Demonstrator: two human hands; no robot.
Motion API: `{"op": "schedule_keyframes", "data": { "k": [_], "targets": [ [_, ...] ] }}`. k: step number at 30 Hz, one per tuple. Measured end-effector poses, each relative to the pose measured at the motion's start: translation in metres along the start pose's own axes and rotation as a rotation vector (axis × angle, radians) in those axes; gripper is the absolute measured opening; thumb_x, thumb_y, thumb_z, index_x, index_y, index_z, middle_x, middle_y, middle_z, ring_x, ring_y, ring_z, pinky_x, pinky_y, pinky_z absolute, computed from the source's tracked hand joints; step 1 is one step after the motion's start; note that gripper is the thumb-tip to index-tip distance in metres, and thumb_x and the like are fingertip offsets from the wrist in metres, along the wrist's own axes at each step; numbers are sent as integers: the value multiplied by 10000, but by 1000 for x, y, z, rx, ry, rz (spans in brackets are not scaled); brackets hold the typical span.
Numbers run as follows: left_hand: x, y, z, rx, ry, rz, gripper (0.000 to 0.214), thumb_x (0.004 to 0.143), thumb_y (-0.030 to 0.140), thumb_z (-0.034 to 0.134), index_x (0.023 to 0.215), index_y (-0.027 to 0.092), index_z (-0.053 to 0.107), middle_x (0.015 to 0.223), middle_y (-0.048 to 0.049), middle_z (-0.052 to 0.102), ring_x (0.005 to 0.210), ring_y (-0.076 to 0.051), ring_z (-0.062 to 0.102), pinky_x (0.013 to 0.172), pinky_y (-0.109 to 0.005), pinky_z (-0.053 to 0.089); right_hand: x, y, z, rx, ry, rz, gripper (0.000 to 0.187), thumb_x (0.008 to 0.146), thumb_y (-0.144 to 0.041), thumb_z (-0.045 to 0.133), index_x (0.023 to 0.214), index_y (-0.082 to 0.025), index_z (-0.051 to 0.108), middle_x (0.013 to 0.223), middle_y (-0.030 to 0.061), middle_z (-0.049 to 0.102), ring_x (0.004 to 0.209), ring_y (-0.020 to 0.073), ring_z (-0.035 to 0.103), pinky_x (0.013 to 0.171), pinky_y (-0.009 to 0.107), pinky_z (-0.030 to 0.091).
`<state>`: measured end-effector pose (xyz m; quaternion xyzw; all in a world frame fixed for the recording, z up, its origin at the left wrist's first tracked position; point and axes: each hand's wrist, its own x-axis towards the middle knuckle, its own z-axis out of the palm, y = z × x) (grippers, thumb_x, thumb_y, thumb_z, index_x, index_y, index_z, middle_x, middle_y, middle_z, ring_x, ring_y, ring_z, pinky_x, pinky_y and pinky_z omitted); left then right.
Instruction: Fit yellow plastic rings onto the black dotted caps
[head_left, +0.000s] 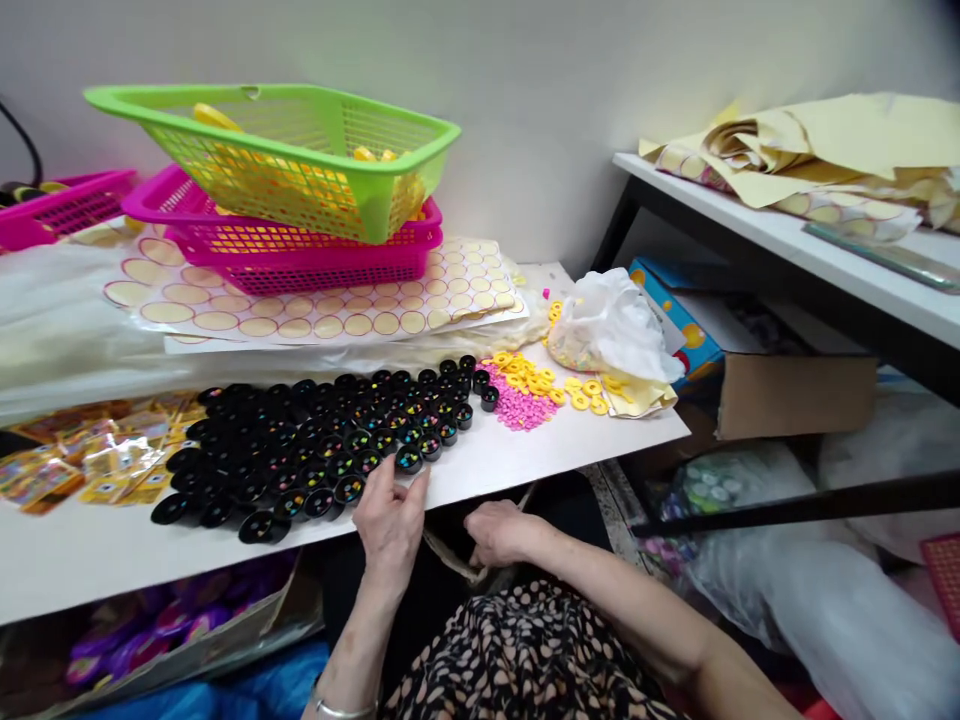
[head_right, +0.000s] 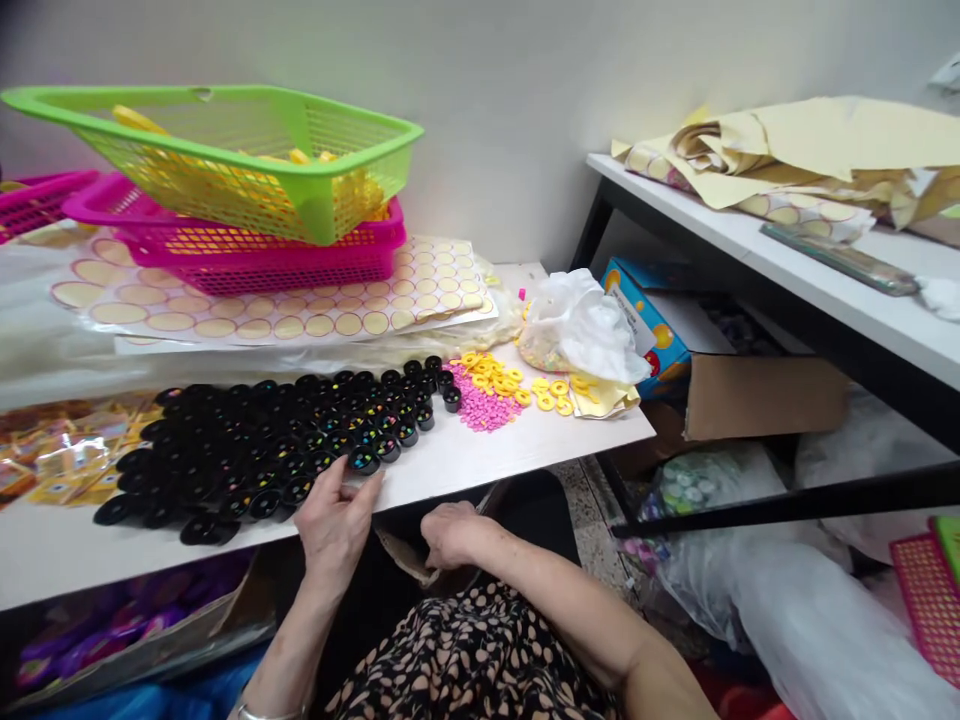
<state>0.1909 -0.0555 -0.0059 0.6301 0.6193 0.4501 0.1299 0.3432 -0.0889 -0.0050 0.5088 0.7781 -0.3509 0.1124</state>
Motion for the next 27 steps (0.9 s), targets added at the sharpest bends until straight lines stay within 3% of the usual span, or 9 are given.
{"op": "schedule_keyframes", "data": {
  "k": [3, 5, 7, 9, 10, 12, 17, 23, 27],
  "targets": [
    [5, 0, 6, -25, 7, -57, 408, 714, 423, 605, 1012, 145, 626, 616, 42, 503, 499, -91, 452, 614, -253, 443, -27, 14, -15, 121, 94, -161, 137, 708, -221, 600, 810, -143, 650, 761, 70, 660, 722, 192, 604, 596, 257, 427],
    [4, -1, 8, -46, -3, -89, 385, 709, 417, 613, 989, 154, 631, 588, 53, 483, 489, -84, 438, 600, -244, 436, -42, 28, -25, 318, 301, -193, 98, 763, -204, 532, 778, -173, 623, 693, 9, 615, 659, 136, 557, 591, 221, 403],
    [1, -2, 10, -74, -31, -96, 374, 697, 401, 625, 979, 155, 628, 559, 63, 460, 474, -79, 429, 566, -229, 425, -50, 47, -32, 420, 647, -70, 133, 792, -186, 467, 752, -185, 594, 687, 1, 573, 670, 132, 525, 629, 229, 398],
    [-5, 0, 12, -109, -78, -83, 351, 686, 382, 632, 957, 159, 627, 535, 70, 442, 464, -77, 427, 536, -215, 413, -50, 68, -35, 383, 990, 128, 160, 792, -163, 423, 764, -190, 578, 747, 26, 559, 739, 158, 517, 691, 261, 395],
    [-8, 1, 13, -129, -104, -75, 335, 683, 371, 633, 945, 162, 626, 528, 72, 437, 459, -75, 425, 526, -209, 408, -49, 78, -35, 350, 1110, 216, 168, 788, -157, 412, 783, -190, 576, 782, 41, 556, 773, 172, 516, 716, 276, 393],
    [-13, 5, 17, -165, -148, -60, 311, 683, 352, 632, 934, 169, 624, 528, 72, 438, 458, -72, 423, 512, -199, 400, -45, 96, -34, 310, 1235, 325, 179, 782, -156, 405, 815, -183, 579, 828, 61, 551, 815, 189, 516, 745, 296, 394],
    [-15, 15, 30, -221, -211, -33, 281, 698, 329, 631, 935, 181, 606, 536, 76, 426, 469, -67, 414, 513, -189, 388, -38, 117, -37, 283, 1276, 370, 158, 763, -175, 457, 827, -174, 601, 820, 51, 546, 780, 181, 518, 721, 298, 406],
    [-5, 21, 41, -250, -255, -44, 261, 689, 316, 638, 910, 180, 604, 532, 80, 416, 473, -62, 405, 511, -182, 374, -33, 107, -35, 258, 1242, 173, 133, 786, -183, 474, 809, -198, 605, 803, 24, 532, 757, 152, 521, 684, 257, 408],
    [-1, 21, 45, -254, -283, -65, 277, 681, 323, 648, 914, 179, 608, 538, 79, 419, 470, -59, 393, 506, -181, 365, -31, 101, -30, 240, 1200, 183, 123, 781, -170, 473, 752, -197, 590, 764, 15, 503, 727, 146, 506, 664, 248, 398]
  ]
}}
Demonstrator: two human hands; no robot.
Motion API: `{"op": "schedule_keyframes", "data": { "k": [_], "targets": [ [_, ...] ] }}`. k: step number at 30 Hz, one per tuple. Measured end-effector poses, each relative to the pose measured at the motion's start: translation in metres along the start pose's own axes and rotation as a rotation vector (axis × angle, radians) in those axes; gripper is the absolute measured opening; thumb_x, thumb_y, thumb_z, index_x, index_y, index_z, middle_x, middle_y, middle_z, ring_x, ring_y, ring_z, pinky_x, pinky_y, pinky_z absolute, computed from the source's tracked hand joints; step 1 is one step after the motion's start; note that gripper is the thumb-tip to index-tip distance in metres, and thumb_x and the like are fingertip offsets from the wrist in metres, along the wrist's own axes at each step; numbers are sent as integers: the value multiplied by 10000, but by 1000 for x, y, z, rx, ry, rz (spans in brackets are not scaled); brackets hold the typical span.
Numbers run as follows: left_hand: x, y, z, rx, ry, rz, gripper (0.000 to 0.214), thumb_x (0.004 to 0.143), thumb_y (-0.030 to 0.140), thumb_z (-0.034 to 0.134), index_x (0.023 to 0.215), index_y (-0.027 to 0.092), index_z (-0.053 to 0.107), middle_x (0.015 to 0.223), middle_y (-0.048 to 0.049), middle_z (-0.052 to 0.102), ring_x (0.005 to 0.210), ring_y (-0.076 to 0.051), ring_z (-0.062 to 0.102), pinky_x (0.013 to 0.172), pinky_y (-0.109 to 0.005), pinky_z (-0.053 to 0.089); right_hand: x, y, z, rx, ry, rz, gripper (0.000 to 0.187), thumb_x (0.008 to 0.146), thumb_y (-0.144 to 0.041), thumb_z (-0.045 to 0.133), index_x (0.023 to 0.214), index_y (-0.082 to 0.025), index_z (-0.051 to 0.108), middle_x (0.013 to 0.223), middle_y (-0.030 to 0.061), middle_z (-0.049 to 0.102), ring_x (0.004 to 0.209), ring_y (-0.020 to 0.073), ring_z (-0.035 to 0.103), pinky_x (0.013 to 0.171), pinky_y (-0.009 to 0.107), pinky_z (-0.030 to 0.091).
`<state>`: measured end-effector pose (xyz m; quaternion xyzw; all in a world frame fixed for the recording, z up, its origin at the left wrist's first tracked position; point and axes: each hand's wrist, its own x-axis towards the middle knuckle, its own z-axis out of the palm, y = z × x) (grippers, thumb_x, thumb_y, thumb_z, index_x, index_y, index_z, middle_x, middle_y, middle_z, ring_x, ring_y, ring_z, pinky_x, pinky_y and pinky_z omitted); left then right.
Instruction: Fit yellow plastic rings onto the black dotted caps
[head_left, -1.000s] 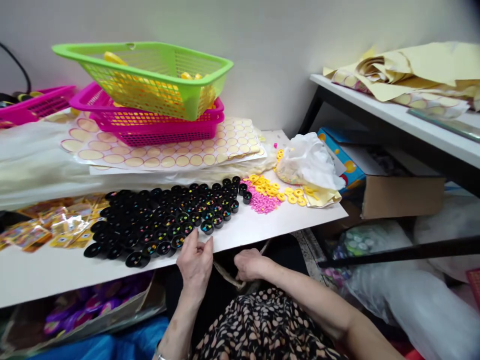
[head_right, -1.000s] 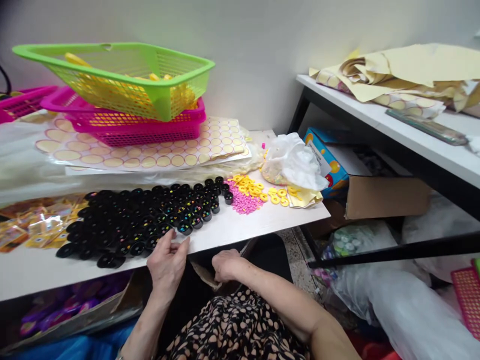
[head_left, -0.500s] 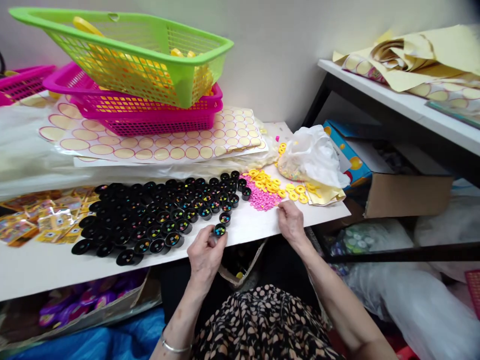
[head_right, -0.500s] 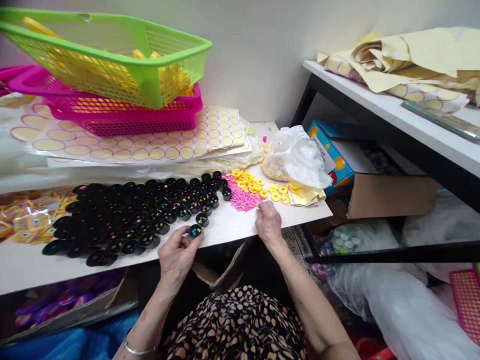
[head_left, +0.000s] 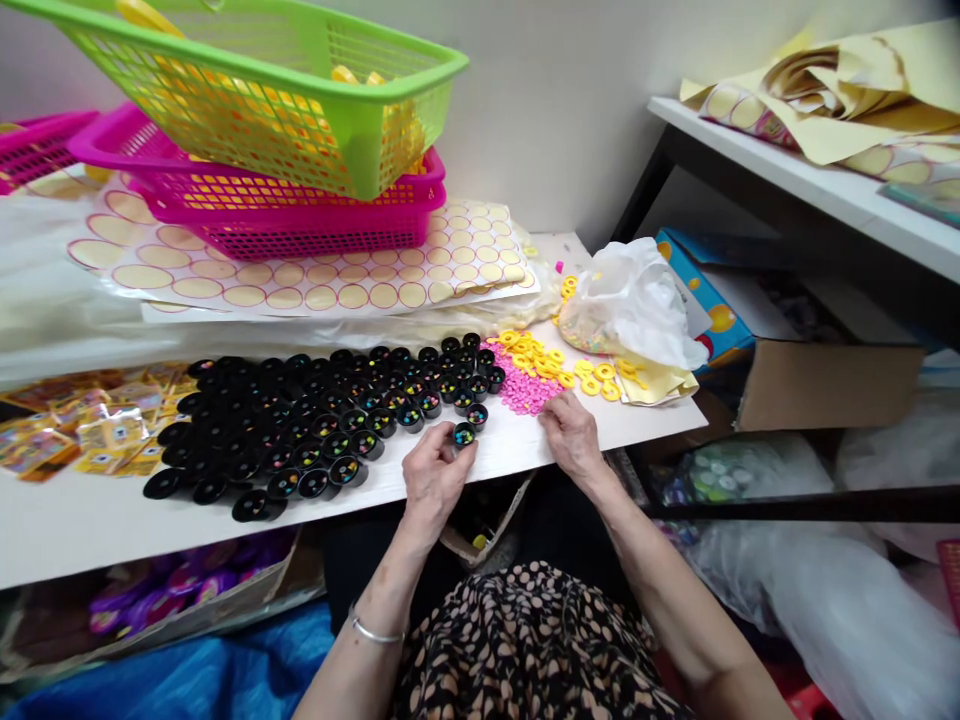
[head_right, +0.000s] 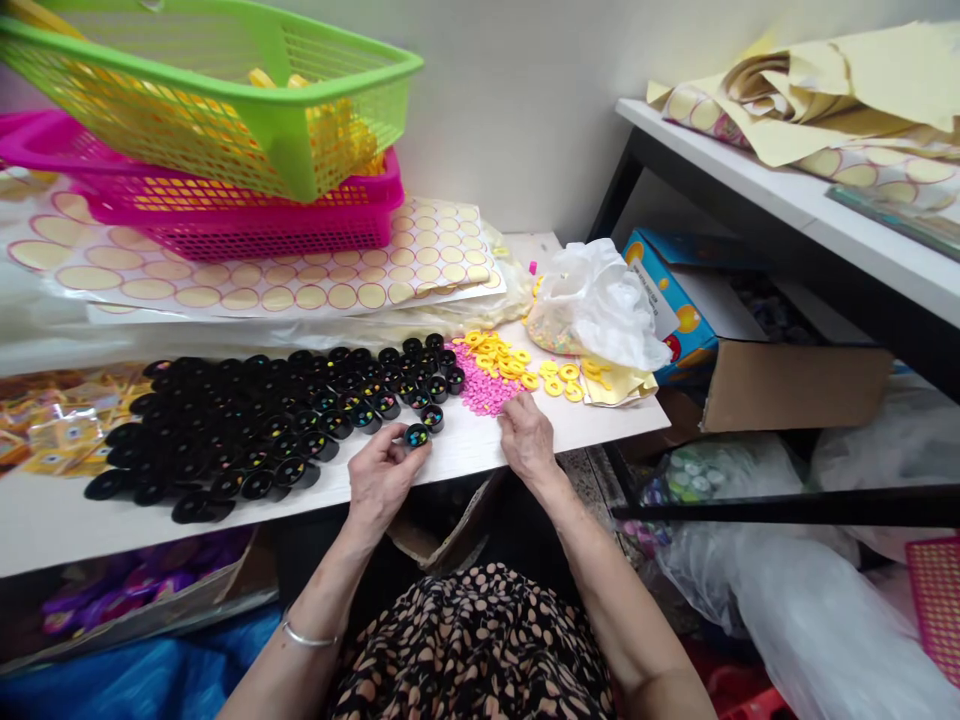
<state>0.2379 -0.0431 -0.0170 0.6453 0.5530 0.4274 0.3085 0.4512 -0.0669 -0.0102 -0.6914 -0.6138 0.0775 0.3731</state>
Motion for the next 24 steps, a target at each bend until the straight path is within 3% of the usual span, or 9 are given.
{"op": "schedule_keyframes", "data": {
  "k": [7, 12, 19, 24],
  "targets": [
    [-1, -3, 2, -18, -2, 16, 298, 682, 335, 648, 936, 184, 611, 585, 66, 454, 487, -62, 403, 515, -186, 364, 0, -7, -3, 11, -74, 47, 104, 786, -205, 511, 758, -194, 611, 775, 7, 517, 711, 132, 512, 646, 234, 383],
    [-2, -3, 2, -17, 3, 32, 288, 675, 335, 653, 920, 187, 620, 612, 59, 476, 498, -63, 407, 523, -186, 371, 0, -13, 2, -143, -101, 53, 161, 827, -233, 489, 753, -197, 628, 777, 6, 520, 706, 123, 514, 609, 228, 343],
    [-4, -4, 3, -12, -8, 48, 280, 677, 316, 659, 924, 193, 615, 602, 64, 444, 505, -64, 398, 520, -186, 362, 2, -16, 9, -385, -125, -79, 222, 876, -204, 407, 804, -178, 616, 843, 43, 562, 735, 139, 510, 605, 251, 301],
    [-5, -3, 2, -20, -11, 56, 278, 684, 313, 653, 934, 201, 612, 605, 63, 440, 510, -66, 398, 515, -187, 358, 3, -17, 11, -405, -126, -83, 187, 879, -229, 429, 848, -184, 607, 868, 40, 568, 745, 140, 511, 588, 249, 288]
  ]
}}
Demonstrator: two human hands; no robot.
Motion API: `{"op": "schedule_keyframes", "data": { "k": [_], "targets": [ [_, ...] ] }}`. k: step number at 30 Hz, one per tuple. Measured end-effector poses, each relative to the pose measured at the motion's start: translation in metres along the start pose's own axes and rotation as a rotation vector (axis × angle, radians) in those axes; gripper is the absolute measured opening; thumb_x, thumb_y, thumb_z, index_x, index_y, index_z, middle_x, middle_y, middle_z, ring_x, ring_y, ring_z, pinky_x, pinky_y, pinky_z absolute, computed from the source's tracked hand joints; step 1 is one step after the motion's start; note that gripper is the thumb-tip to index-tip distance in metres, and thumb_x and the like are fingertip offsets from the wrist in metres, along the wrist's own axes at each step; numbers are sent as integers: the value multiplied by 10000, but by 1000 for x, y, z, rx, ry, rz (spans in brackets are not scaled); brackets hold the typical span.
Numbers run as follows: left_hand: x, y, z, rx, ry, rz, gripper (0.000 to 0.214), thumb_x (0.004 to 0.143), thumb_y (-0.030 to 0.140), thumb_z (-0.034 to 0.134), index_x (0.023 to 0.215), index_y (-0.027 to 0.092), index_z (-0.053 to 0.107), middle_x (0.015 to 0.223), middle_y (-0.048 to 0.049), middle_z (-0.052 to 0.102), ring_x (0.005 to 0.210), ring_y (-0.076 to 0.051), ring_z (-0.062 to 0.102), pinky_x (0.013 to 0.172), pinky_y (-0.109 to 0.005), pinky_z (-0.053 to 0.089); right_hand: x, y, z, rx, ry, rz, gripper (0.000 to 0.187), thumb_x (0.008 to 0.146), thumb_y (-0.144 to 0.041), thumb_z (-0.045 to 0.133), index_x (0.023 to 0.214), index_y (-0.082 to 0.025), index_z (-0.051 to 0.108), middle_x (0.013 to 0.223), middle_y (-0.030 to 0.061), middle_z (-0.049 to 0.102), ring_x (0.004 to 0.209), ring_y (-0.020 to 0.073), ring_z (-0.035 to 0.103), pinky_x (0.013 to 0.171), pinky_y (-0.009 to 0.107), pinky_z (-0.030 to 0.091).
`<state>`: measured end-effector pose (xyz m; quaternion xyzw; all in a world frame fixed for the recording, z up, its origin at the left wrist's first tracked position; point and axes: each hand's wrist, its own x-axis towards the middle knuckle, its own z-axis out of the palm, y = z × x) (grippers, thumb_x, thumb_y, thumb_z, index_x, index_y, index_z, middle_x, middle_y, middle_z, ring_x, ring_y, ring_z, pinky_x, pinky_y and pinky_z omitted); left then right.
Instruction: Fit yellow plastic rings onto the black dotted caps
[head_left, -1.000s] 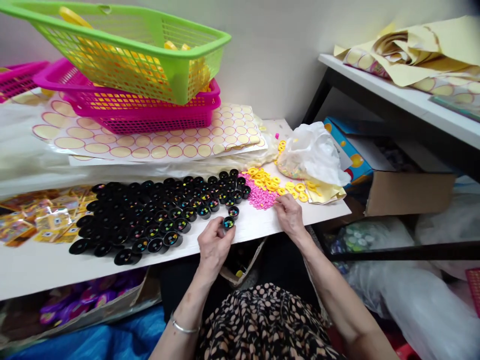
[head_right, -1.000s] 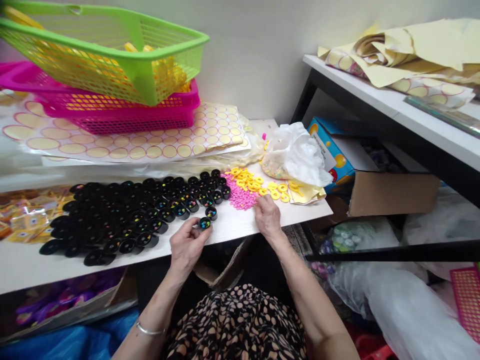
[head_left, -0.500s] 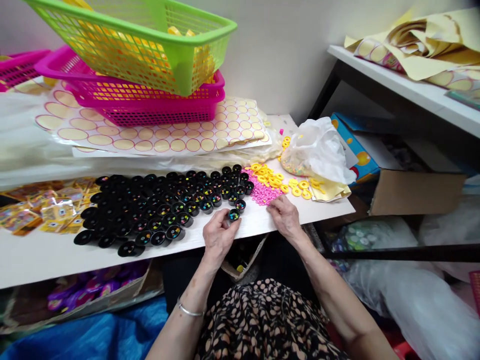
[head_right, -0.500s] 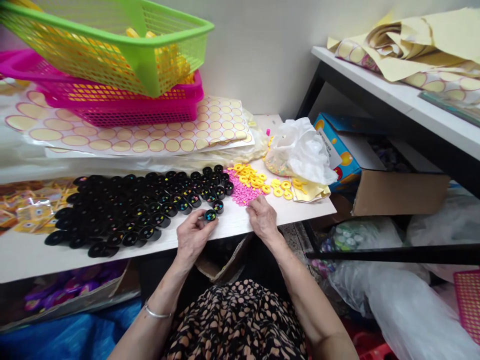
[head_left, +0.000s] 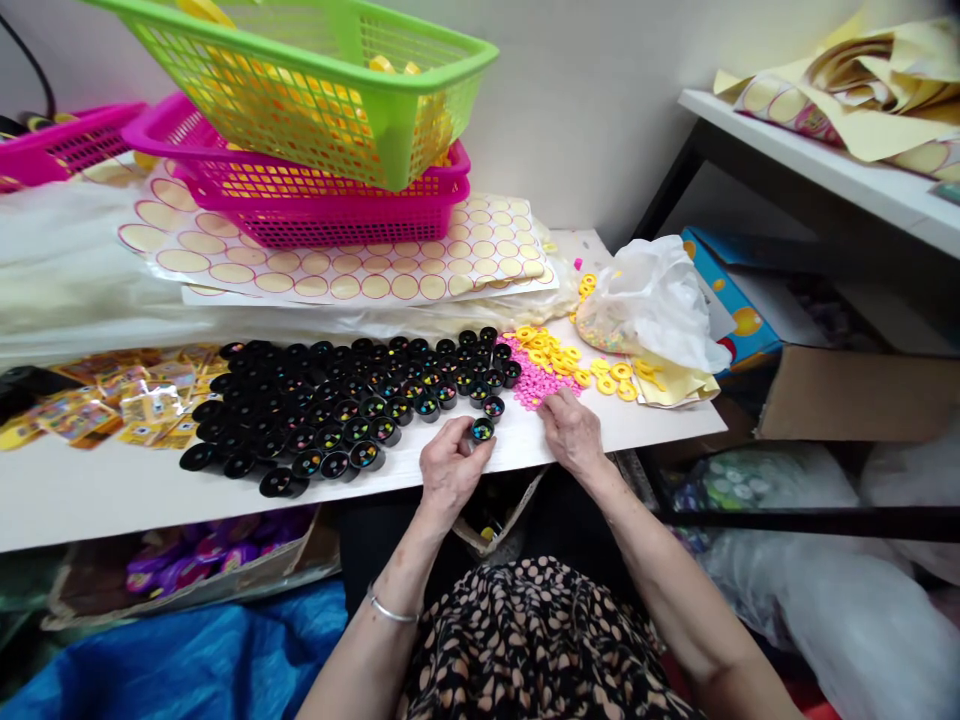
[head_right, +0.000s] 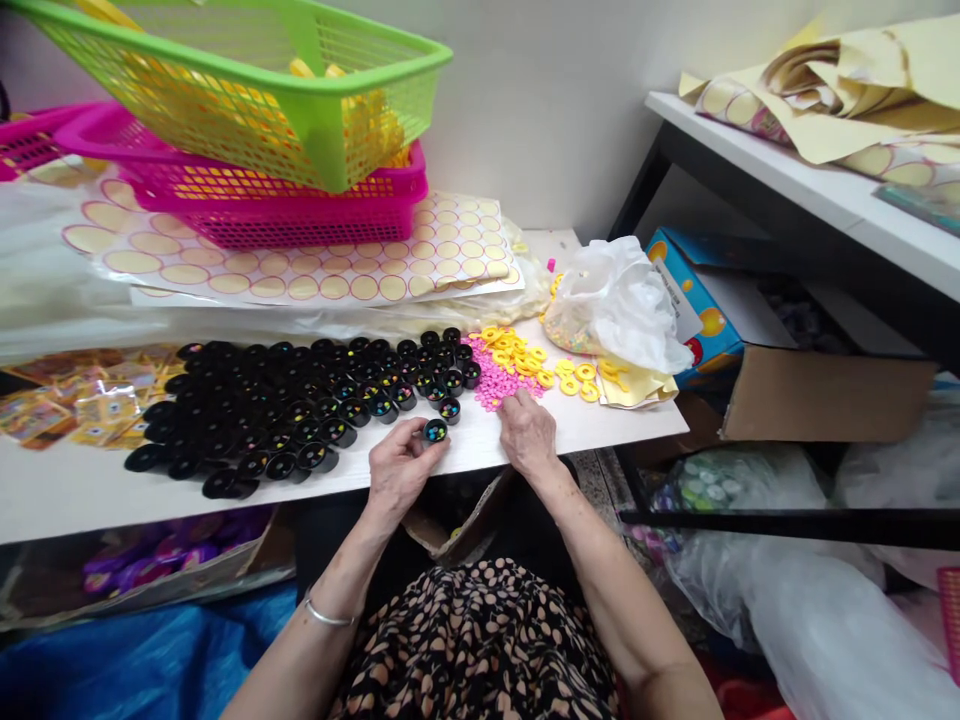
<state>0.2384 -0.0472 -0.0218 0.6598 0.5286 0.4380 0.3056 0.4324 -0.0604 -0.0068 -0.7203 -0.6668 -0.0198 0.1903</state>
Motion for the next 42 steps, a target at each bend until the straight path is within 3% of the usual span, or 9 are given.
{"op": "schedule_keyframes", "data": {
  "k": [11, 19, 27, 35, 39, 42],
  "targets": [
    [-1, 4, -2, 16, -15, -1, 261, 688, 303, 648, 924, 197, 609, 622, 56, 458, 524, -71, 411, 534, -192, 368, 5, -5, 3, -58, -21, 16, 202, 848, -128, 403, 839, -167, 601, 843, 57, 575, 695, 146, 491, 582, 263, 270],
    [-2, 4, -3, -31, -31, 17, 240, 685, 295, 641, 899, 192, 607, 648, 45, 494, 526, -69, 405, 542, -196, 380, 2, -2, -15, 170, -237, 163, 160, 821, -242, 459, 773, -204, 607, 736, 30, 620, 696, 161, 546, 569, 246, 300],
    [-2, 5, -4, -31, -34, 28, 234, 675, 262, 641, 895, 188, 609, 653, 46, 497, 525, -67, 410, 548, -197, 375, 8, 3, -15, 287, -211, 297, 183, 770, -276, 485, 720, -195, 642, 709, 27, 647, 693, 163, 569, 596, 246, 349],
    [-4, 5, -6, -37, -61, 3, 231, 669, 263, 644, 886, 190, 617, 636, 47, 499, 522, -70, 412, 540, -198, 368, -4, -8, -13, 213, -126, 126, 139, 796, -209, 456, 791, -186, 593, 835, 51, 613, 762, 176, 551, 656, 267, 374],
    [-6, 6, -6, -23, -77, -23, 206, 683, 277, 630, 870, 193, 626, 590, 50, 477, 525, -76, 412, 533, -198, 361, -6, -30, -18, 453, -75, -76, 122, 839, -218, 439, 805, -193, 553, 785, 31, 566, 749, 152, 538, 688, 248, 400],
    [-7, 5, -7, 2, -82, -7, 186, 686, 277, 625, 850, 189, 635, 576, 46, 467, 528, -81, 406, 526, -203, 353, -5, -50, -25, 507, -117, -228, 143, 867, -221, 417, 821, -198, 551, 780, 27, 547, 723, 141, 526, 679, 238, 400]
  ]
}}
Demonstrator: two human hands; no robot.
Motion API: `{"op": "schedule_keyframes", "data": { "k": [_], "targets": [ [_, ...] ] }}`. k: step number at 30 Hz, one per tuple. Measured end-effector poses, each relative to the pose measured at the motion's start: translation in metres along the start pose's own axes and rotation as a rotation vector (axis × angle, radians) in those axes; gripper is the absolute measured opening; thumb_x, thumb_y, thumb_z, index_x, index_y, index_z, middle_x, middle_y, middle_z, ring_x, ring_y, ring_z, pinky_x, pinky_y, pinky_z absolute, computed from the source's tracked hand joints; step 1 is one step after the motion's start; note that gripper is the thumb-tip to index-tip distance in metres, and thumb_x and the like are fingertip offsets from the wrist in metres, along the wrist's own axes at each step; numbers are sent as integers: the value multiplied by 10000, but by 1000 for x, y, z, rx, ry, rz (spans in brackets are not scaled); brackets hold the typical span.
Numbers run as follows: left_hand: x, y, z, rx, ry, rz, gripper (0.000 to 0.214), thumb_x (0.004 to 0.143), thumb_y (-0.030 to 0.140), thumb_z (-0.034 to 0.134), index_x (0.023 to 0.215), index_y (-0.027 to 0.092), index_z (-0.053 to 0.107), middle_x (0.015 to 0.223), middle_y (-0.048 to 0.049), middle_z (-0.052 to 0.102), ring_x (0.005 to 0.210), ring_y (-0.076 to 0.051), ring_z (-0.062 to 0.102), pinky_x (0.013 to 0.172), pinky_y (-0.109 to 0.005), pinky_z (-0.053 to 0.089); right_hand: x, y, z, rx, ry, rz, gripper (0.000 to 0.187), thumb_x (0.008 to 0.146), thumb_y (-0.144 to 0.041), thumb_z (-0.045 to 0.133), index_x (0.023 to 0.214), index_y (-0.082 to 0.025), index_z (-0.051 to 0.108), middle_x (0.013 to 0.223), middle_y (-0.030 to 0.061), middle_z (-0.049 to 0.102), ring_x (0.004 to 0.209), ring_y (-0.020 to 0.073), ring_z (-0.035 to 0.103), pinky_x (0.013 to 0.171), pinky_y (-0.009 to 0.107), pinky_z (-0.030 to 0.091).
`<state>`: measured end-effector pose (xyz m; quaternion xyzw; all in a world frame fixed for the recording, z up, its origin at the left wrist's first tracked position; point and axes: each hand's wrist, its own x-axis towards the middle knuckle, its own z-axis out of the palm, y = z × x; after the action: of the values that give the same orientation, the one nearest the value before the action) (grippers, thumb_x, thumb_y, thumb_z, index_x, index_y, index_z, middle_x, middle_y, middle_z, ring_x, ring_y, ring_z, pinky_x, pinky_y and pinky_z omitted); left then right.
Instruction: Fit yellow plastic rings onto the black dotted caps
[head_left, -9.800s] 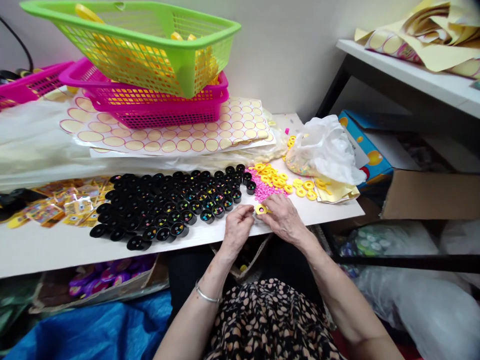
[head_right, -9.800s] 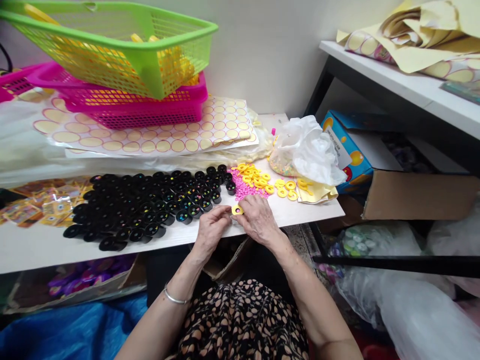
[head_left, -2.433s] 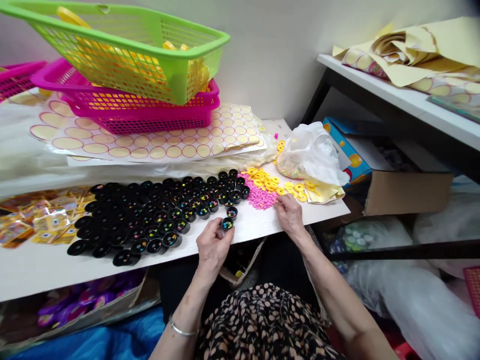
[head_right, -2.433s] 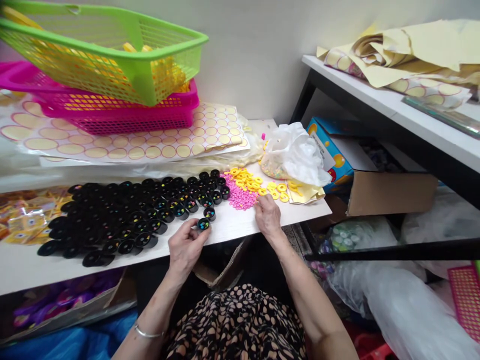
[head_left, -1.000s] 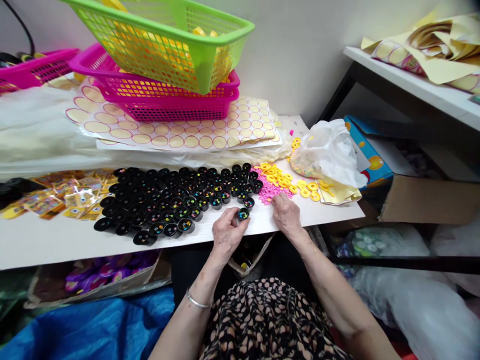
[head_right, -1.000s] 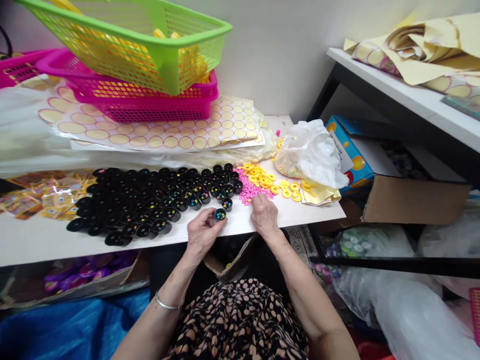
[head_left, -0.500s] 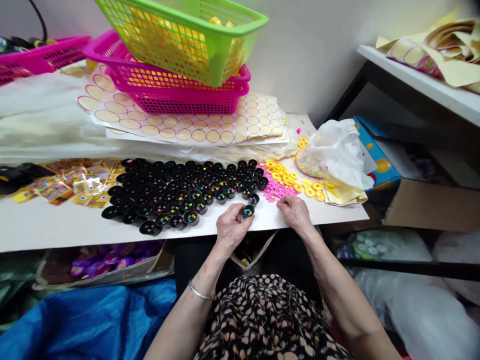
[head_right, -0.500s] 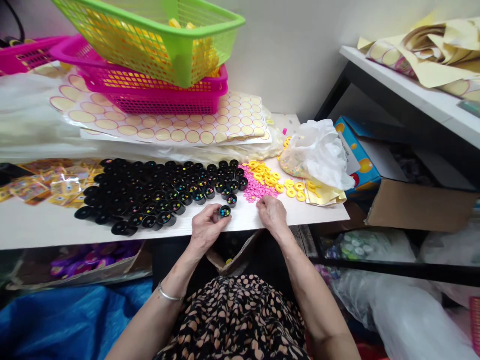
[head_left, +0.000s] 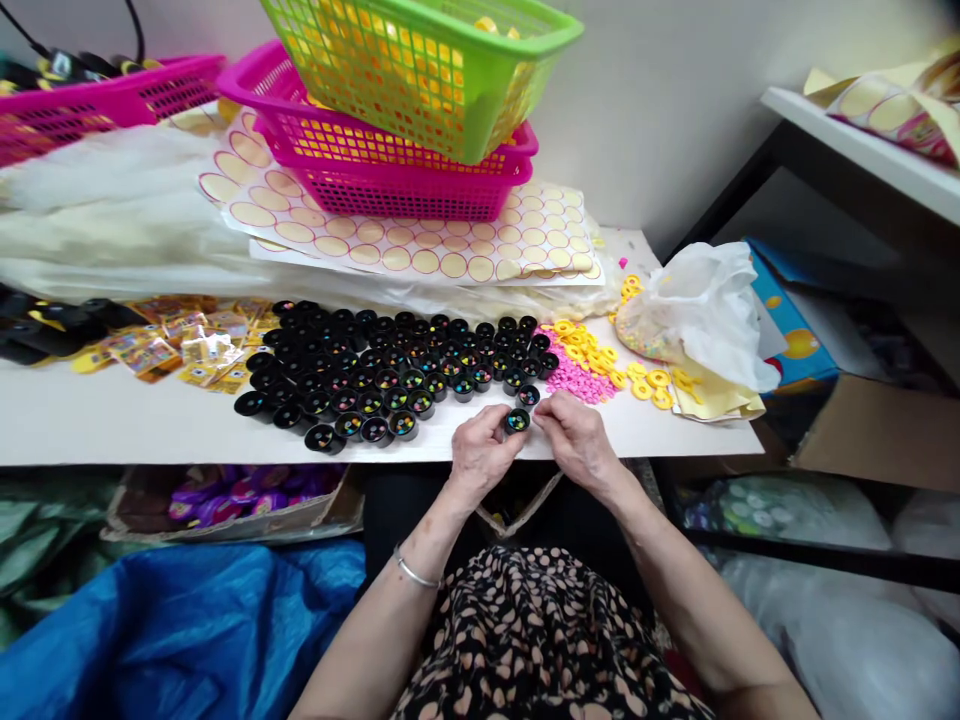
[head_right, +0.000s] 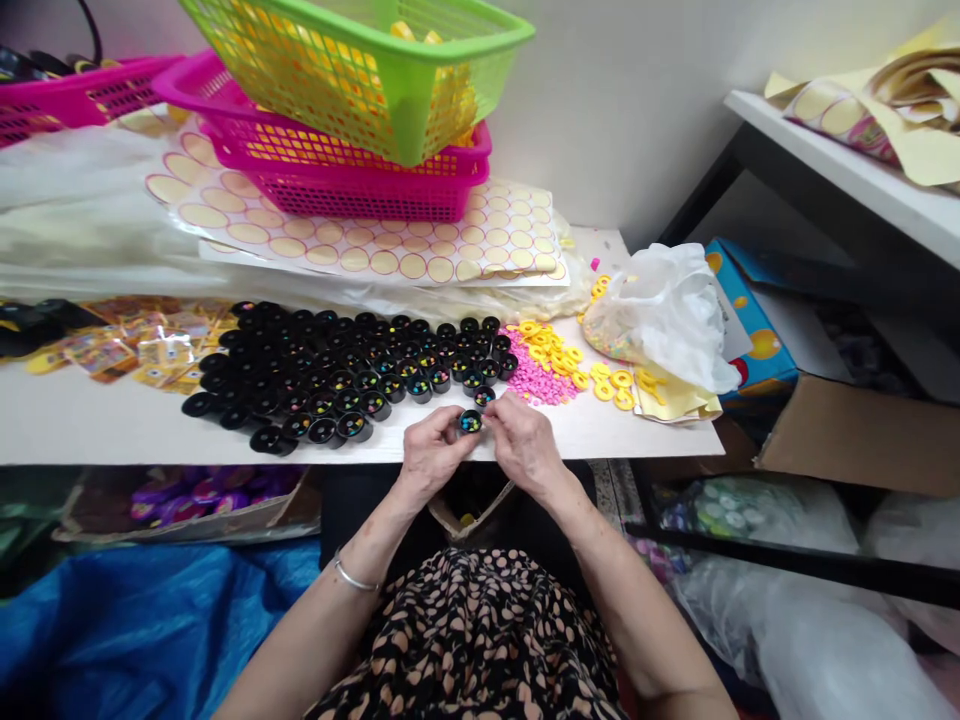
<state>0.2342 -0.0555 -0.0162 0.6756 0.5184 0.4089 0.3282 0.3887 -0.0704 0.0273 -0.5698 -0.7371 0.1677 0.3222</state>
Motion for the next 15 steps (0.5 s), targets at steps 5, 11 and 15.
{"op": "schedule_keyframes", "data": {
  "k": [5, 11, 15],
  "targets": [
    [0, -1, -1, 28, -22, 12, 242, 673, 241, 625, 911, 195, 634, 617, 39, 492, 552, -88, 430, 542, -205, 366, 8, -18, 3, -158, -108, -58, 166, 875, -191, 406, 823, -188, 563, 785, 31, 535, 710, 139, 514, 646, 233, 377],
    [0, -2, -2, 32, -23, 39, 254, 669, 204, 612, 922, 195, 628, 648, 31, 513, 570, -91, 442, 559, -207, 373, 12, -25, 2, -340, -178, -67, 180, 881, -181, 401, 808, -179, 566, 796, 35, 545, 711, 142, 507, 622, 240, 343],
    [1, -3, -2, 38, -19, 53, 248, 678, 196, 597, 924, 196, 631, 663, 23, 533, 573, -94, 448, 560, -208, 377, 14, -28, 2, -457, -230, -77, 184, 872, -172, 395, 808, -182, 568, 813, 43, 558, 687, 146, 498, 590, 259, 310]
  ]
}}
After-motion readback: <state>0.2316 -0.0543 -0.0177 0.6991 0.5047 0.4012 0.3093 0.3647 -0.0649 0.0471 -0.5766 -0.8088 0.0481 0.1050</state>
